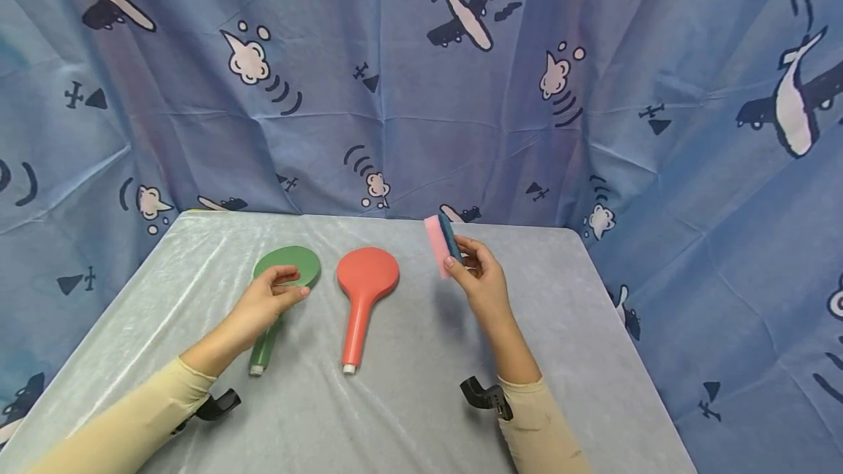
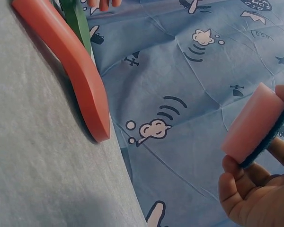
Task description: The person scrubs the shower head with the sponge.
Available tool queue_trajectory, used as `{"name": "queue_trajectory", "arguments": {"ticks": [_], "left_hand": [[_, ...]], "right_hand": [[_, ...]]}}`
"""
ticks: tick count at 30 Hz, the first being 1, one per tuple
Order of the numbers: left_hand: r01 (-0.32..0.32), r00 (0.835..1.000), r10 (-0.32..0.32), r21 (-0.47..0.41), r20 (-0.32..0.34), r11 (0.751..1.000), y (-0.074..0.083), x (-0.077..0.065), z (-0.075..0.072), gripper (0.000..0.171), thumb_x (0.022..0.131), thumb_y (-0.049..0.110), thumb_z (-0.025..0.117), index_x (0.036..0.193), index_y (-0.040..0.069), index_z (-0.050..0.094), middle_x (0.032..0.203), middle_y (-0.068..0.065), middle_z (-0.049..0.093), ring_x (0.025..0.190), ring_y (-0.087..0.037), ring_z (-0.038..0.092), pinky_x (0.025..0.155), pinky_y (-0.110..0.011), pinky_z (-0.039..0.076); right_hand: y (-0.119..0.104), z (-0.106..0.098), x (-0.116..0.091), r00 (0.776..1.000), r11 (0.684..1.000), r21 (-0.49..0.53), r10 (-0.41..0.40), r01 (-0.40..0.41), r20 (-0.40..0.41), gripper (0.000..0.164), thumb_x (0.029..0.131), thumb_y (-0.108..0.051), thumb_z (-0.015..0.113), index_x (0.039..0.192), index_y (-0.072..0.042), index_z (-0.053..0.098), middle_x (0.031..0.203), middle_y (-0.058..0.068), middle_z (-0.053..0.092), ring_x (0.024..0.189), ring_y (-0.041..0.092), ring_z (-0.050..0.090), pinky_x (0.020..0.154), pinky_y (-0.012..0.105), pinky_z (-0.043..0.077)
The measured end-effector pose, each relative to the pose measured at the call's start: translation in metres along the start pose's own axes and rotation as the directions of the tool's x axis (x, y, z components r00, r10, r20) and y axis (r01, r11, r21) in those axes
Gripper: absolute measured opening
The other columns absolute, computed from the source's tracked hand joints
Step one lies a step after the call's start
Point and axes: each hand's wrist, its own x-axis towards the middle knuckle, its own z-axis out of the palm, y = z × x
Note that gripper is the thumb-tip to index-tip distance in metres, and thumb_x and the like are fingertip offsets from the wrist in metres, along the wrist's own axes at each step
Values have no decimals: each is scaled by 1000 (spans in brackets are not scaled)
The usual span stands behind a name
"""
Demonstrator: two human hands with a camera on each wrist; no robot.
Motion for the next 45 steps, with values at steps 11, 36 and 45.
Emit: {"name": "queue_trajectory", "arguments": {"ticks": [11, 36, 45], "left_hand": [[-24, 1000, 25, 61, -7, 998, -3, -5, 55, 72, 88, 24, 81, 146, 0, 47, 146, -20, 55, 127, -35, 60, 98, -47, 54], [-36, 999, 39, 204, -10, 978, -19, 10, 106, 81, 67, 24, 98, 126, -8, 53, 122, -18, 62, 108, -28, 65, 95, -42, 55], [-1, 998, 11, 158, -62, 987, -23, 12, 104, 72, 70, 11, 93, 129, -8, 57, 112, -15, 68, 98, -23, 67, 87, -37, 58]], "right_hand": [[1, -1, 0, 1000, 1000, -3, -9, 9, -1, 47, 99, -18, 69, 142, -5, 56, 133, 16, 58, 106, 16, 60, 83, 18, 52], [5, 4, 0, 999, 998, -38, -46, 45, -2, 48, 96, -13, 72, 141, -4, 57, 134, 16, 59, 108, 20, 57, 86, 17, 49], [6, 5, -1, 999, 998, -49, -46, 46, 7, 47, 96, -18, 74, 139, -5, 59, 132, 16, 61, 108, 22, 56, 87, 18, 48]]}}
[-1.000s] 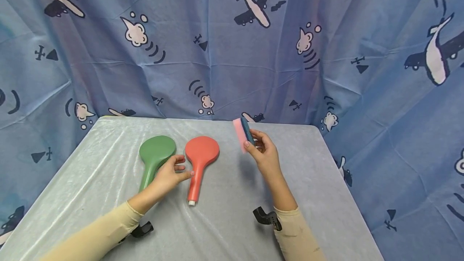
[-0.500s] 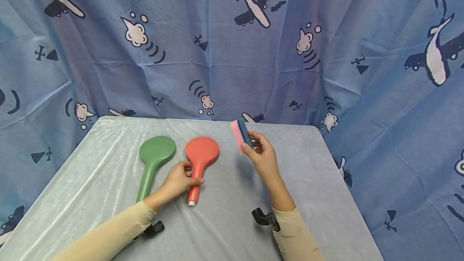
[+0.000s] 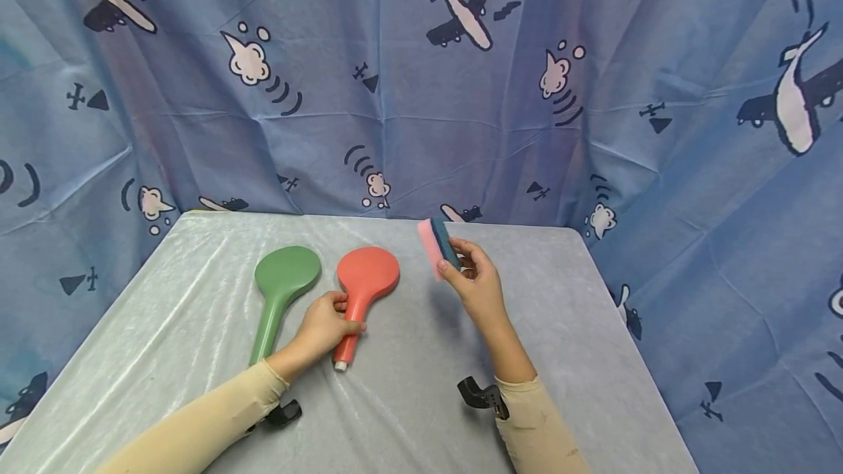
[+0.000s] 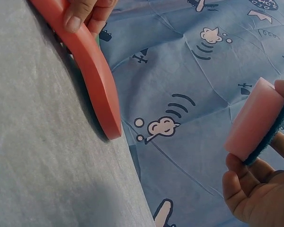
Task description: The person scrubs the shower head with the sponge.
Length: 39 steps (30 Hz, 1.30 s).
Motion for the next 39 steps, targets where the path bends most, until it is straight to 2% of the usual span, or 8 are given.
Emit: {"name": "queue_trajectory", "arguments": {"ticks": [4, 9, 16, 23, 27, 32, 39], "left_hand": [[-14, 999, 13, -35, -32, 999, -3, 1, -4, 61, 72, 2, 86, 127, -9, 62, 109, -16, 72, 91, -21, 70, 77, -31, 61], [-59, 996, 56, -39, -76, 997, -1, -1, -13, 49, 74, 0, 79, 121, -7, 68, 106, -17, 75, 92, -21, 70, 76, -30, 60], [-75, 995, 70, -75, -68, 994, 3, -3, -28, 48, 72, -1, 79, 119, -2, 70, 106, -14, 75, 91, -19, 70, 72, -26, 58], [-153, 986, 144, -111, -88, 982, 10, -6, -41, 46, 74, -1, 79, 118, -1, 68, 102, -12, 74, 88, -18, 69, 68, -23, 57], [-217, 973, 207, -104, -102, 971, 17, -11, -50, 43, 75, 2, 83, 116, 1, 70, 99, -9, 74, 83, -16, 69, 67, -23, 56], [-285, 954, 276, -72, -114, 956, 22, -20, -62, 41, 73, 4, 85, 112, 8, 73, 97, -3, 75, 78, -13, 69, 65, -23, 53], [-284, 958, 278, -113, -73, 952, 28, -27, -68, 44, 70, 4, 89, 111, 11, 74, 94, -3, 75, 76, -14, 70, 66, -25, 56]], "right_hand": [[1, -1, 0, 1000, 1000, -6, -4, 4, -1, 47, 96, -20, 74, 139, -6, 59, 132, 15, 61, 109, 23, 56, 86, 18, 49], [2, -1, 1, 1000, 1000, -14, -7, 7, -4, 47, 96, -19, 73, 139, -5, 59, 132, 16, 61, 107, 21, 57, 85, 18, 49], [-2, 0, -1, 1000, 1000, -21, -6, 6, -2, 49, 96, -19, 74, 139, -5, 59, 133, 15, 61, 108, 21, 57, 83, 18, 49], [2, 2, -2, 1000, 993, -120, -24, 22, -18, 51, 95, -27, 76, 141, -12, 59, 134, 10, 62, 108, 21, 56, 84, 25, 48], [1, 6, -4, 996, 970, -230, -89, 80, -31, 52, 92, -29, 79, 140, -16, 62, 132, 7, 62, 106, 18, 55, 85, 33, 47], [-3, 12, -7, 981, 923, -346, -192, 169, -33, 54, 87, -28, 84, 137, -17, 64, 135, 7, 60, 113, 21, 55, 85, 42, 45], [-7, 20, -12, 961, 878, -411, -278, 246, -19, 59, 83, -27, 87, 137, -15, 64, 142, 10, 54, 129, 28, 51, 96, 51, 50]]}}
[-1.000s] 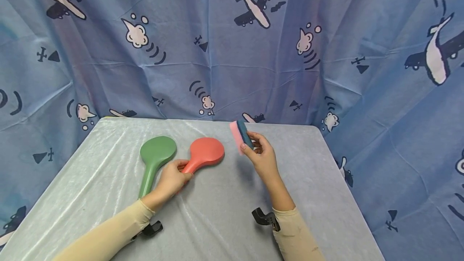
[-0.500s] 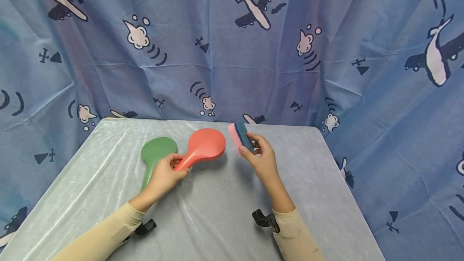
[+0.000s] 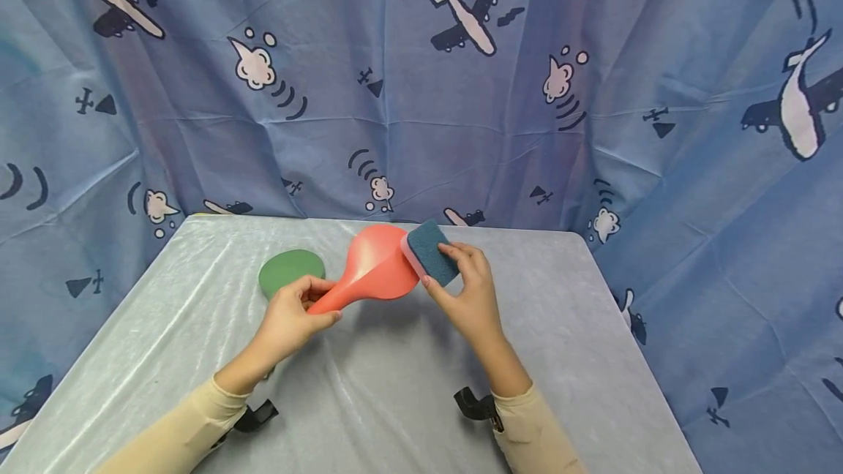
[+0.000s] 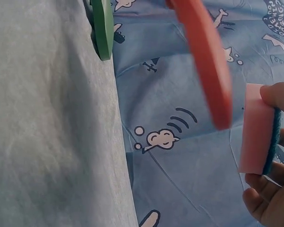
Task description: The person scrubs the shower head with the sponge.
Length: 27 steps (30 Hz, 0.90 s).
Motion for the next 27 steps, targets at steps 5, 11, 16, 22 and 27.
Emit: {"name": "queue_trajectory", "arguments": {"ticks": [5, 11, 16, 22, 27], "left_hand": [[-1, 1000, 2, -52, 10, 999, 6, -4, 0, 44, 70, 2, 89, 110, 12, 74, 91, -4, 74, 75, -16, 70, 64, -26, 56], [6, 1000, -7, -71, -4, 997, 17, -9, -3, 44, 71, 2, 88, 111, 14, 74, 94, -4, 75, 77, -17, 70, 64, -28, 57], [20, 1000, -20, -64, -5, 998, 20, -9, -5, 44, 72, 2, 88, 111, 15, 73, 95, -4, 74, 76, -17, 70, 65, -28, 56], [20, 1000, -20, -54, 10, 998, 17, -7, -4, 45, 70, 2, 89, 110, 13, 73, 93, -5, 72, 72, -17, 70, 62, -27, 56], [20, 1000, -20, -74, 11, 997, 18, -5, -1, 44, 70, 2, 89, 110, 13, 73, 93, -5, 72, 72, -18, 70, 63, -28, 56]], "right_hand": [[-7, 5, -5, 998, 999, -18, -51, 51, -33, 60, 82, -22, 88, 137, -14, 64, 144, 11, 52, 133, 28, 48, 99, 52, 51], [-33, 14, -17, 962, 959, -92, -271, 268, -29, 60, 79, -28, 89, 134, -17, 67, 140, 13, 54, 122, 30, 51, 92, 45, 48], [-32, 17, -16, 935, 928, -123, -355, 351, -12, 60, 78, -30, 88, 133, -17, 67, 138, 15, 57, 117, 33, 54, 89, 47, 45], [-12, 10, -6, 984, 988, -64, -144, 137, -108, 62, 79, -16, 90, 135, -13, 65, 141, 13, 55, 129, 30, 51, 95, 50, 53], [-27, 22, -14, 935, 935, -126, -343, 331, -91, 58, 81, -27, 88, 133, -12, 67, 135, 18, 57, 116, 34, 55, 88, 47, 49]]}}
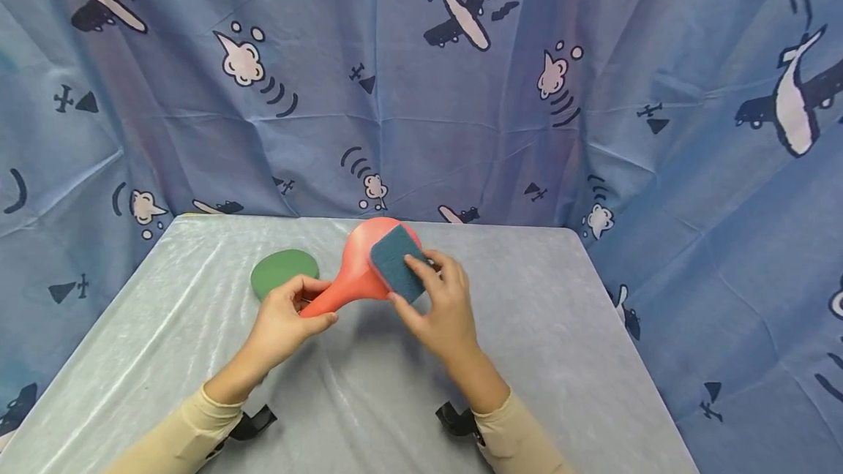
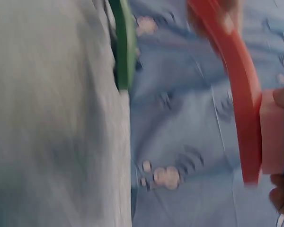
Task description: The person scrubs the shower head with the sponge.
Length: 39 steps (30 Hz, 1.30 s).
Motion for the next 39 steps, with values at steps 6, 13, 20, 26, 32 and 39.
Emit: {"name": "queue_trajectory", "arguments": {"ticks": [6, 13, 20, 26, 32, 39], "left_hand": [[4, 1000, -4, -2, -13, 1000, 5, 1, 0, 45, 70, 2, 89, 111, 14, 74, 94, -5, 73, 73, -18, 69, 65, -28, 55], [16, 1000, -16, -38, 1, 999, 12, -4, -7, 46, 71, -1, 88, 112, 12, 73, 96, -8, 73, 76, -20, 70, 66, -28, 57], [35, 999, -35, -59, 4, 998, 15, -5, -16, 44, 74, 2, 88, 113, 12, 72, 102, -9, 73, 81, -22, 70, 69, -29, 58], [36, 999, -35, -72, 4, 997, 15, -6, -19, 45, 73, 0, 88, 114, 11, 73, 103, -9, 73, 82, -22, 70, 68, -27, 57], [21, 1000, -22, -25, -10, 999, 15, -5, -22, 44, 74, 2, 88, 114, 11, 73, 102, -8, 73, 83, -21, 70, 70, -28, 56], [7, 1000, -8, -20, -17, 1000, 19, -4, -23, 44, 73, 0, 87, 114, 12, 74, 100, -7, 73, 83, -21, 69, 71, -28, 56]], "right_hand": [[-9, -1, 4, 993, 993, -41, -115, 115, 3, 56, 82, -31, 85, 132, -12, 68, 132, 20, 59, 111, 36, 57, 88, 50, 46], [2, -18, 15, 991, 991, -2, 131, -131, -25, 58, 79, -24, 88, 132, -12, 68, 136, 17, 57, 123, 32, 53, 91, 44, 51], [-27, -4, 10, 983, 984, -29, -177, 178, 39, 56, 81, -34, 84, 131, -13, 69, 132, 19, 59, 107, 35, 56, 86, 49, 44], [-10, -13, 36, 999, 998, -32, 48, -47, 7, 58, 79, -22, 89, 132, -15, 69, 137, 17, 59, 123, 32, 54, 95, 52, 48], [-27, -13, 41, 976, 989, -19, -143, 148, 161, 53, 80, -30, 85, 129, -16, 71, 131, 16, 60, 114, 32, 56, 95, 53, 43], [-16, -17, 71, 985, 994, -70, -69, 81, 160, 51, 81, -24, 85, 128, -14, 71, 129, 16, 60, 113, 32, 55, 94, 52, 44]]}}
